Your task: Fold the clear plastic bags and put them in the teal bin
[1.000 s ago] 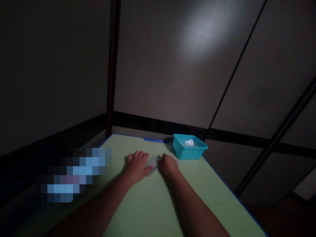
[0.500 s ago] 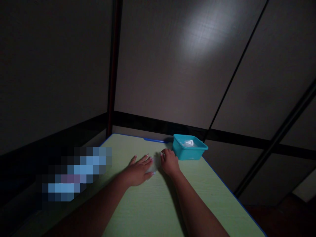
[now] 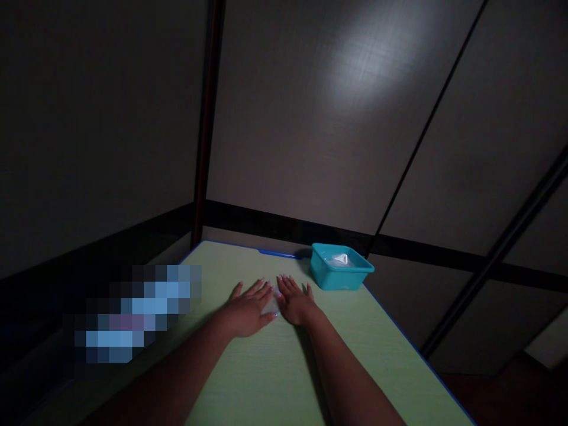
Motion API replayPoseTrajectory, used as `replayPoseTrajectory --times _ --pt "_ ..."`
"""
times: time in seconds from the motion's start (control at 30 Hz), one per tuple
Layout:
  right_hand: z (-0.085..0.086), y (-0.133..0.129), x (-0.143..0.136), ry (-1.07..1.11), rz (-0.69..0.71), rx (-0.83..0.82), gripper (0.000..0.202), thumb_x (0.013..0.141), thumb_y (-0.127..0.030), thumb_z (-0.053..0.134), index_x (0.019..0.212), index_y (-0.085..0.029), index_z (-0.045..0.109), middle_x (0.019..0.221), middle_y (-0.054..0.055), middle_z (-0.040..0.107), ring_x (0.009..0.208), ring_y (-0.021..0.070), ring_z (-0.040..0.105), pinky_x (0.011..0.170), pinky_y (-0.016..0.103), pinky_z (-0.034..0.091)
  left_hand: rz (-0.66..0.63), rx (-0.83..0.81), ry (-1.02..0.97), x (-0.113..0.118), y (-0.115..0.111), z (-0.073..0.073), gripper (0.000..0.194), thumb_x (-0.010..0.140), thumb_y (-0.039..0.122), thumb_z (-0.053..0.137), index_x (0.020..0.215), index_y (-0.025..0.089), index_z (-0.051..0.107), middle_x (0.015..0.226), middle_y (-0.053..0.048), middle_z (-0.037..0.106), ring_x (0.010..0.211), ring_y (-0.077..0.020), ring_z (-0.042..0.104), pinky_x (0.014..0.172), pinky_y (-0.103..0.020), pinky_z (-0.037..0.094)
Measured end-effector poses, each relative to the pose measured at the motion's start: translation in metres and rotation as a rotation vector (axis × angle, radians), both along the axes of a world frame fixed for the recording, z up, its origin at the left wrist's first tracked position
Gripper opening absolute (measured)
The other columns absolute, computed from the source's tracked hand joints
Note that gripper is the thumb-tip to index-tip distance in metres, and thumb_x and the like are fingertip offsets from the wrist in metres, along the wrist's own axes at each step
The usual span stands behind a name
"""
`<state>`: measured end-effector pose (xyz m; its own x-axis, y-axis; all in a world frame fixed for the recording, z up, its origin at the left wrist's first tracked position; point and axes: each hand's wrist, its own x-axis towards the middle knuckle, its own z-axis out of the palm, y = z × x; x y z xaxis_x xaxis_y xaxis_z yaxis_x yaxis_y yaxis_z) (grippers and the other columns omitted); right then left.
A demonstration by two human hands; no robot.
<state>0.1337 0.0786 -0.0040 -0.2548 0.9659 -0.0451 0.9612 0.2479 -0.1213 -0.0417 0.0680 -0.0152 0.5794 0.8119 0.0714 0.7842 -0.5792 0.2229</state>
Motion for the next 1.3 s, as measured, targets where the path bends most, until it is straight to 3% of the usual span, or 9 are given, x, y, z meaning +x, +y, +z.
replayPoseTrajectory --times 0.17,0.27,0.4,0.53,0.9,1.1,1.3 --pt "-0.002 0.001 0.004 0.013 -0.021 -0.001 0.052 0.092 -0.042 0.014 0.142 -0.028 0.007 0.149 0.001 0.006 0.136 0.0183 0.002 0.102 0.060 0.002 0.048 0.022 -0.023 -0.003 0.001 -0.003 0.064 0.085 0.057 0.027 0.140 0.025 0.021 0.147 -0.007 0.015 0.136 -0.0258 0.007 0.102 -0.061 0.005" --pt "0.000 0.001 0.003 0.043 -0.035 0.120 0.052 0.092 -0.042 0.015 0.142 -0.028 0.008 0.149 0.002 0.002 0.136 0.0199 0.002 0.102 0.060 0.000 0.183 0.081 -0.106 -0.002 0.005 0.001 0.059 0.087 0.055 0.024 0.138 0.025 0.027 0.147 -0.006 0.020 0.136 -0.0256 0.010 0.102 -0.060 0.008" --pt "0.002 -0.002 -0.009 0.074 0.035 0.278 0.053 0.092 -0.044 0.018 0.142 -0.028 0.008 0.149 0.001 0.000 0.136 0.0201 0.002 0.103 0.056 -0.006 0.350 0.233 -0.349 0.001 0.014 0.010 0.051 0.092 0.044 0.019 0.132 0.020 0.037 0.141 -0.006 0.035 0.132 -0.0202 0.024 0.107 -0.044 0.018" --pt "0.000 -0.002 -0.020 0.082 0.160 0.163 0.055 0.091 -0.050 0.019 0.141 -0.033 0.007 0.149 0.001 0.002 0.136 0.0201 0.003 0.103 0.057 -0.001 0.306 0.364 -0.581 0.003 0.020 0.012 0.045 0.093 0.033 0.020 0.124 0.013 0.045 0.133 -0.008 0.046 0.125 -0.0147 0.035 0.107 -0.030 0.024" --pt "0.004 -0.001 -0.023 0.004 0.176 -0.027 0.073 0.080 -0.066 0.031 0.140 -0.037 0.001 0.150 -0.001 -0.002 0.136 0.0257 -0.005 0.102 0.060 0.000 0.221 0.439 -0.714 0.005 0.026 0.001 0.040 0.093 0.032 0.022 0.117 0.015 0.049 0.126 -0.009 0.053 0.124 -0.0163 0.037 0.104 -0.039 0.030" --pt "0.004 -0.003 -0.023 0.036 0.170 -0.003 0.073 0.080 -0.066 0.033 0.139 -0.039 0.001 0.150 -0.001 -0.003 0.136 0.0265 -0.005 0.100 0.062 0.001 0.224 0.403 -0.728 0.005 0.026 0.000 0.042 0.093 0.034 0.020 0.119 0.015 0.048 0.127 -0.008 0.052 0.127 -0.0168 0.033 0.106 -0.039 0.027" --pt "0.006 -0.003 -0.017 0.115 0.109 0.167 0.054 0.090 -0.052 0.020 0.139 -0.039 0.003 0.149 -0.003 -0.006 0.136 0.0204 -0.003 0.102 0.058 0.001 0.327 0.298 -0.894 0.004 0.026 0.008 0.051 0.093 0.038 0.013 0.119 0.014 0.049 0.125 -0.011 0.053 0.123 -0.0176 0.040 0.105 -0.039 0.029"
